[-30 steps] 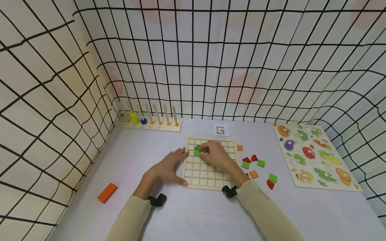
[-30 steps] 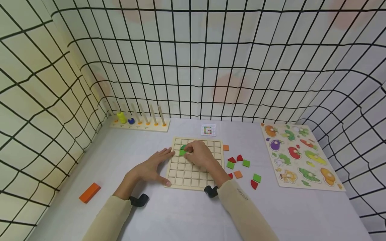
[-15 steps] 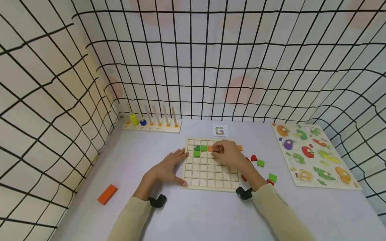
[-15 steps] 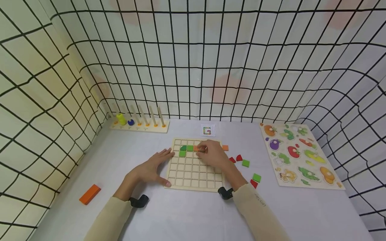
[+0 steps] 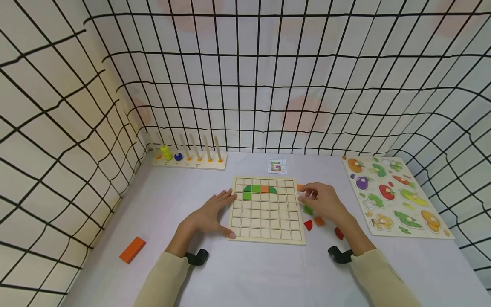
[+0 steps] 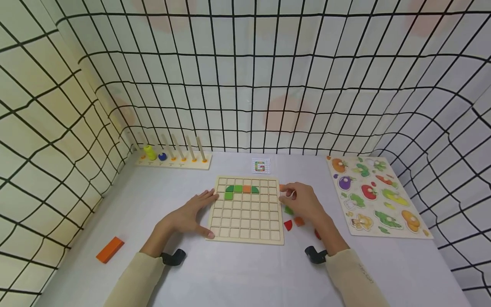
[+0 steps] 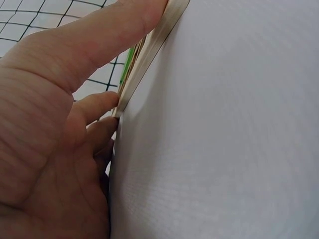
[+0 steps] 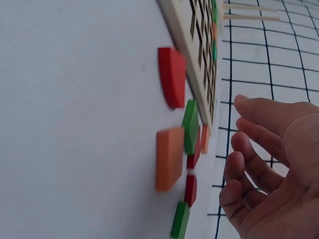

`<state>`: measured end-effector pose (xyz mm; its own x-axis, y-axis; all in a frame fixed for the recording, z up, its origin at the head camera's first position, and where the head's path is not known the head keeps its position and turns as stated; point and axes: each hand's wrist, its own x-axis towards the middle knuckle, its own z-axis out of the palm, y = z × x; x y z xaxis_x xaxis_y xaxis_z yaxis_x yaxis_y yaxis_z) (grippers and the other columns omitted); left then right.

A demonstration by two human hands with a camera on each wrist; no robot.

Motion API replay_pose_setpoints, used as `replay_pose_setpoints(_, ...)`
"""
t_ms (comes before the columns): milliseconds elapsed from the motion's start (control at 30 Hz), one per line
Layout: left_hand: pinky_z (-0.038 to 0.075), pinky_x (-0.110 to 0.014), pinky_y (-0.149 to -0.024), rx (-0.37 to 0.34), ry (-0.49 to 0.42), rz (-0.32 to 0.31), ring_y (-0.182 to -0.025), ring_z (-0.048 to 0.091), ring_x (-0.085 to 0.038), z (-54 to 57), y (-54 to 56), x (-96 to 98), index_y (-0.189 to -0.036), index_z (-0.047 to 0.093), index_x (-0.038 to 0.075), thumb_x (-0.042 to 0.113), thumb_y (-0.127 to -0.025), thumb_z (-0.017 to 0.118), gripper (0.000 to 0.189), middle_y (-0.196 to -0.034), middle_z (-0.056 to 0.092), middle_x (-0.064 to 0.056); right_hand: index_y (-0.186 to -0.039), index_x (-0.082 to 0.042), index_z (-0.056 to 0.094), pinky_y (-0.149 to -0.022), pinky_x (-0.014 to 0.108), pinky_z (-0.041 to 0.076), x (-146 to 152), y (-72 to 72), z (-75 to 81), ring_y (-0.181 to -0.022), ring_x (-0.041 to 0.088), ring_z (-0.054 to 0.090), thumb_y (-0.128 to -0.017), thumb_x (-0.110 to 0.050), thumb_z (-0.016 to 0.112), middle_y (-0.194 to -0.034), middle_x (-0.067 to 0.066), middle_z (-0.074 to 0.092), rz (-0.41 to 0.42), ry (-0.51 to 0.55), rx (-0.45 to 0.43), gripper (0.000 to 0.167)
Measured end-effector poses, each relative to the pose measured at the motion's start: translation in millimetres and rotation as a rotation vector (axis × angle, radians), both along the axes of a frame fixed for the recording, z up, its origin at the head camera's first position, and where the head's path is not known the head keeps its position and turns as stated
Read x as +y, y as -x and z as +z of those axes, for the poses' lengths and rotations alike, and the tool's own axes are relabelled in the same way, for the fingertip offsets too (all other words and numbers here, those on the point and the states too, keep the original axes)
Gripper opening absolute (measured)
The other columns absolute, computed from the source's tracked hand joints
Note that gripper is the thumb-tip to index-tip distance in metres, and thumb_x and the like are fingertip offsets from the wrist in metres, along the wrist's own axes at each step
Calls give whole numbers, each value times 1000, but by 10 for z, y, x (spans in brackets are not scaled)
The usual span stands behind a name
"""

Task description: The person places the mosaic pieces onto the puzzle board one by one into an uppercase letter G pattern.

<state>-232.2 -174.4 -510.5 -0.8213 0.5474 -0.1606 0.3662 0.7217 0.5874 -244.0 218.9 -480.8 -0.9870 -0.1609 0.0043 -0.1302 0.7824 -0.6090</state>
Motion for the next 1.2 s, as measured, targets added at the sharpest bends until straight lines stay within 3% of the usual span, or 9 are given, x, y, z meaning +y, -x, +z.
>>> replay_pose_setpoints(133,6,-50,-132,3,1,3,-163,5,-23,-4,-2,-10,-165,26,20,57,-65,93,126,-174,13,0,-116,-12,75,-66,26,45,151,-62,-74,-82,20,53,-92,-27,77,-89,3,62,0,0,6,28)
replay_pose_setpoints(400,7,-51,-132,7,-9,-8,-163,6,-23,-12,-1,6,-165,25,20,58,-66,92,126,-174,13,0,-116,-15,76,-65,23,43,416,-321,-181,-82,16,51,-89,-32,82,-89,-2,61,20,-40,-2,33)
replay_pose_setpoints(633,7,-52,-132,2,-12,-4,-163,6,-24,8,-9,18,-165,26,19,56,-65,93,126,-174,13,-1,-117,-14,75,-64,21,43,573,-492,-194,-82,16,51,-88,-23,83,-92,-2,62,78,-38,-3,32)
replay_pose_setpoints(867,7,-53,-132,-6,-21,-7,-163,6,-26,-3,-12,13,-165,26,18,55,-66,93,125,-174,14,-3,-118,-17,75,-67,22,45,618,-544,-194,-86,16,51,-84,-12,81,-99,-3,64,138,-72,-19,35)
replay_pose_setpoints(1200,7,-53,-132,0,-18,1,-163,6,-25,10,-9,9,-165,26,18,55,-65,93,125,-174,14,-2,-114,-17,77,-66,21,45,629,-544,-174,-84,14,51,-89,-22,81,-97,-5,64,151,-60,-13,26)
